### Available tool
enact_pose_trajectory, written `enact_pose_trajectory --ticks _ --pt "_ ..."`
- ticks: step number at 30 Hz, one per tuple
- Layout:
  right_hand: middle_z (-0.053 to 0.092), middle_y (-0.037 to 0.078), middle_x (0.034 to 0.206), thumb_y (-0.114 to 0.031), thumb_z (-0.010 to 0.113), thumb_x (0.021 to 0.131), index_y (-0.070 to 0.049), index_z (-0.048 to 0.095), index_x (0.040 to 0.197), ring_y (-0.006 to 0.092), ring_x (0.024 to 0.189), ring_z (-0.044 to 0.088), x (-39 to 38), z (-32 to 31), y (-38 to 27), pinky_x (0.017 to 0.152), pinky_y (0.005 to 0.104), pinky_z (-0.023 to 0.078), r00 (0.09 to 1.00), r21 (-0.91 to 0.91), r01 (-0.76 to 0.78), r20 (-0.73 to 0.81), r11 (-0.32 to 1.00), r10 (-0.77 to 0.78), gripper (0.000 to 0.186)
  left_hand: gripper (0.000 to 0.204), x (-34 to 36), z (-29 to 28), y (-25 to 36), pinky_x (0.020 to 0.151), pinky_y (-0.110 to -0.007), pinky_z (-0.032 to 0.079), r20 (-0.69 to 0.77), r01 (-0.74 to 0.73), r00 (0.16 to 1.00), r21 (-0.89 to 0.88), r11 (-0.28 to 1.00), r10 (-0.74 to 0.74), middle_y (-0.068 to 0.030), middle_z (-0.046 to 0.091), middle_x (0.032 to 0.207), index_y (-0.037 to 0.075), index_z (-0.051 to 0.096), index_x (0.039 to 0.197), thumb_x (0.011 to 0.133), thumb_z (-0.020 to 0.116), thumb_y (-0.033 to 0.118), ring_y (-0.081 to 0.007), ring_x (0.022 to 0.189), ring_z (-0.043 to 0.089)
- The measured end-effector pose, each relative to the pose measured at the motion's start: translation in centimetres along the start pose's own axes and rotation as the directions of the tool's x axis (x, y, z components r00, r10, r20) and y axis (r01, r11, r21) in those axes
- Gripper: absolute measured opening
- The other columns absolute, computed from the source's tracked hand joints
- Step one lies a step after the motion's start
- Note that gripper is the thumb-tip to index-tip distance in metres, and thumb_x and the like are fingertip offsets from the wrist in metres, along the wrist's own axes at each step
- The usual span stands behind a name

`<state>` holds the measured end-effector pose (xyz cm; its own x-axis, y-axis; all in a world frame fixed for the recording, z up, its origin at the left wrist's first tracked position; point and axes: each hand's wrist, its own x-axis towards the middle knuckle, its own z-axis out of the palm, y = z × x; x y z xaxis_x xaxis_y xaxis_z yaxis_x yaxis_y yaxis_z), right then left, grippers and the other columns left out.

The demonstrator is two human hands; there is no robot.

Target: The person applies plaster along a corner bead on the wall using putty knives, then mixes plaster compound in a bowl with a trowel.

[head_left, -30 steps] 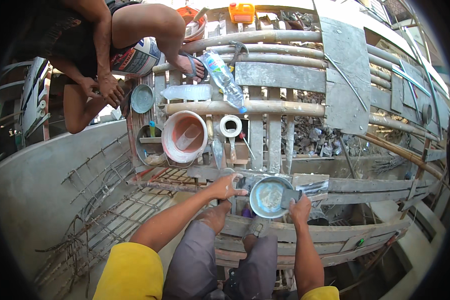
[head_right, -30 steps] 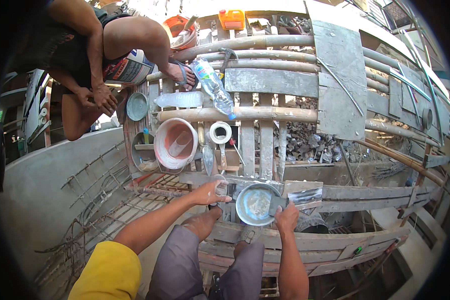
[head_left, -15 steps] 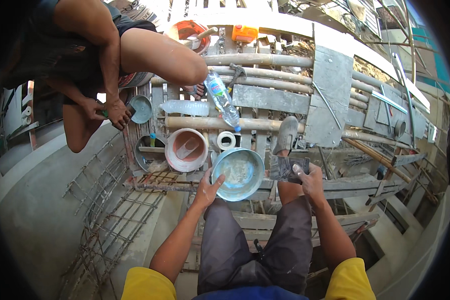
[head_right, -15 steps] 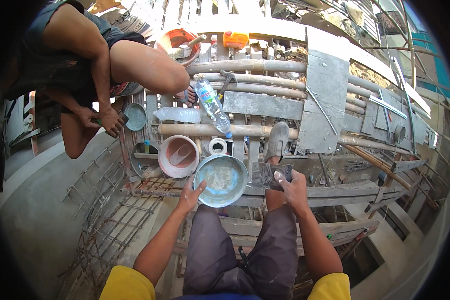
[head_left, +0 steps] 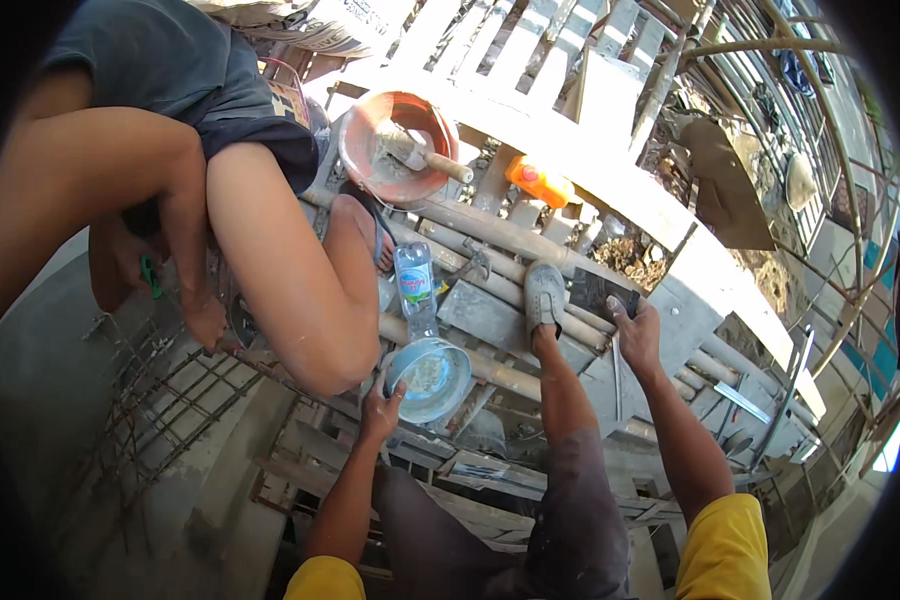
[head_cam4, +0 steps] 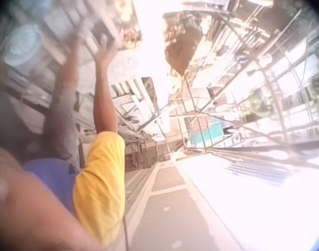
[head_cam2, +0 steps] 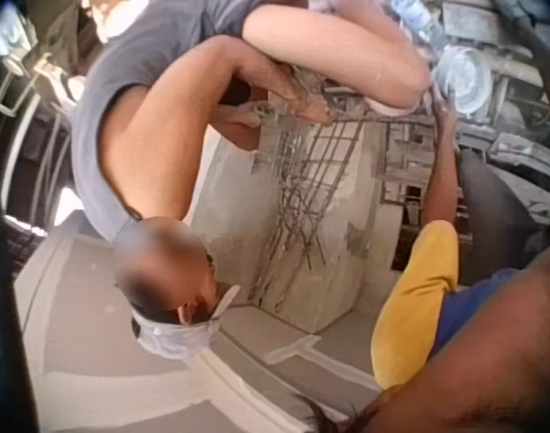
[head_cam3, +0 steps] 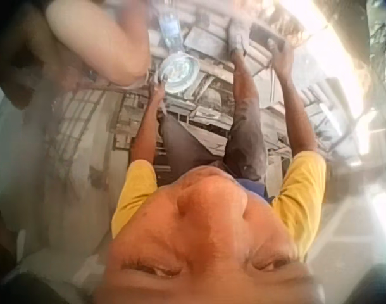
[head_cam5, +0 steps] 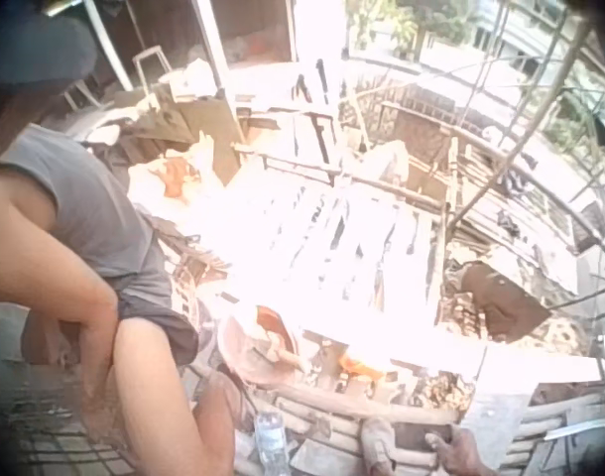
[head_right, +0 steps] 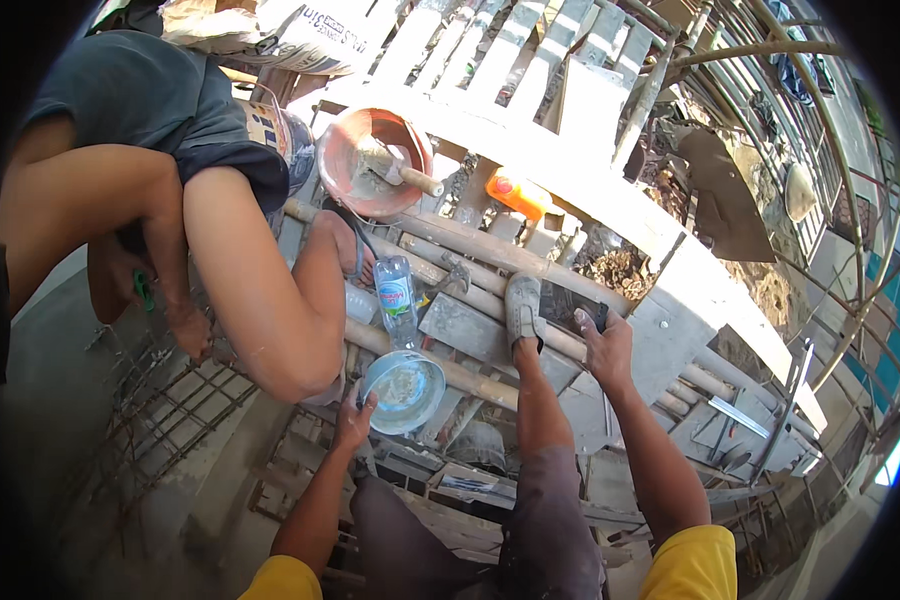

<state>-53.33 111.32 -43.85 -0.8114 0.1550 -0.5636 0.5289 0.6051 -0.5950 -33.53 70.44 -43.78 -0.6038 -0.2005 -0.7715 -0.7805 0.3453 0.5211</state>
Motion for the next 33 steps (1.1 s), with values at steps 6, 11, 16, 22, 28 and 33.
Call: enact_pose_trajectory --ticks 6,11,16,22,28,33 --pt "0.068 0.008 0.085 -0.014 0.063 0.090 0.005 0.063 0.097 0.0116 0.075 0.056 7.3 -4.8 2.3 0.071 0.0300 0.046 0.995 -0.002 0.005 0.100 1.000 -0.005 0.020 0.065 8.5 6.6 8.0 0.093 -0.041 0.044 0.043 -0.049 0.998 0.001 0.999 0.049 -0.0277 0.059 0.117 -0.008 0.046 0.130 0.090 0.061 0.041 -0.0383 0.111 0.057" --pt "0.069 0.012 0.089 -0.011 0.066 0.086 0.006 0.062 0.101 0.0133 0.079 0.061 9.2 -3.2 4.1 0.074 0.0306 0.049 0.979 -0.166 -0.078 0.174 0.983 0.107 0.023 0.071 12.5 8.8 7.8 0.092 -0.039 0.045 -0.012 -0.012 1.000 -0.113 0.994 0.010 -0.0299 0.059 0.117 -0.008 0.043 0.133 0.090 0.058 0.046 -0.0385 0.110 0.058" --pt "0.069 0.013 0.083 -0.009 0.069 0.081 0.005 0.062 0.099 0.0157 0.073 0.063 10.8 1.3 3.3 0.070 0.0317 0.050 0.974 -0.120 -0.074 0.207 0.990 0.098 0.024 0.072 16.9 10.4 5.1 0.091 -0.040 0.045 -0.035 0.011 0.999 -0.143 0.990 -0.016 -0.0290 0.060 0.114 -0.007 0.047 0.130 0.090 0.054 0.053 -0.0390 0.108 0.059" --pt "0.068 0.011 0.079 -0.011 0.069 0.081 0.003 0.063 0.097 0.0122 0.070 0.061 14.3 8.0 7.6 0.067 0.0300 0.049 0.902 -0.198 -0.105 0.393 0.975 0.177 0.022 0.064 22.8 11.0 3.9 0.087 -0.039 0.045 -0.125 -0.096 0.990 -0.234 0.967 0.068 -0.0235 0.062 0.108 -0.006 0.051 0.125 0.093 0.050 0.050 -0.0340 0.101 0.060" --pt "0.067 0.007 0.085 -0.010 0.065 0.086 0.003 0.059 0.101 0.0111 0.076 0.059 15.5 14.1 7.5 0.072 0.0283 0.049 0.956 0.049 0.035 0.290 0.998 -0.048 0.020 0.062 26.0 9.7 0.9 0.081 -0.037 0.045 -0.136 -0.223 0.973 -0.328 0.918 0.187 -0.0180 0.062 0.097 -0.005 0.054 0.117 0.093 0.048 0.052 -0.0286 0.090 0.060" --pt "0.064 0.004 0.090 -0.009 0.060 0.091 0.002 0.057 0.104 0.0109 0.078 0.057 15.8 15.4 8.3 0.073 0.0264 0.047 0.943 0.480 0.112 0.225 0.870 -0.245 0.018 0.063 26.6 9.2 1.5 0.081 -0.038 0.045 -0.119 -0.214 0.976 -0.342 0.915 0.184 -0.0195 0.062 0.099 -0.004 0.053 0.120 0.094 0.045 0.053 -0.0289 0.091 0.060"
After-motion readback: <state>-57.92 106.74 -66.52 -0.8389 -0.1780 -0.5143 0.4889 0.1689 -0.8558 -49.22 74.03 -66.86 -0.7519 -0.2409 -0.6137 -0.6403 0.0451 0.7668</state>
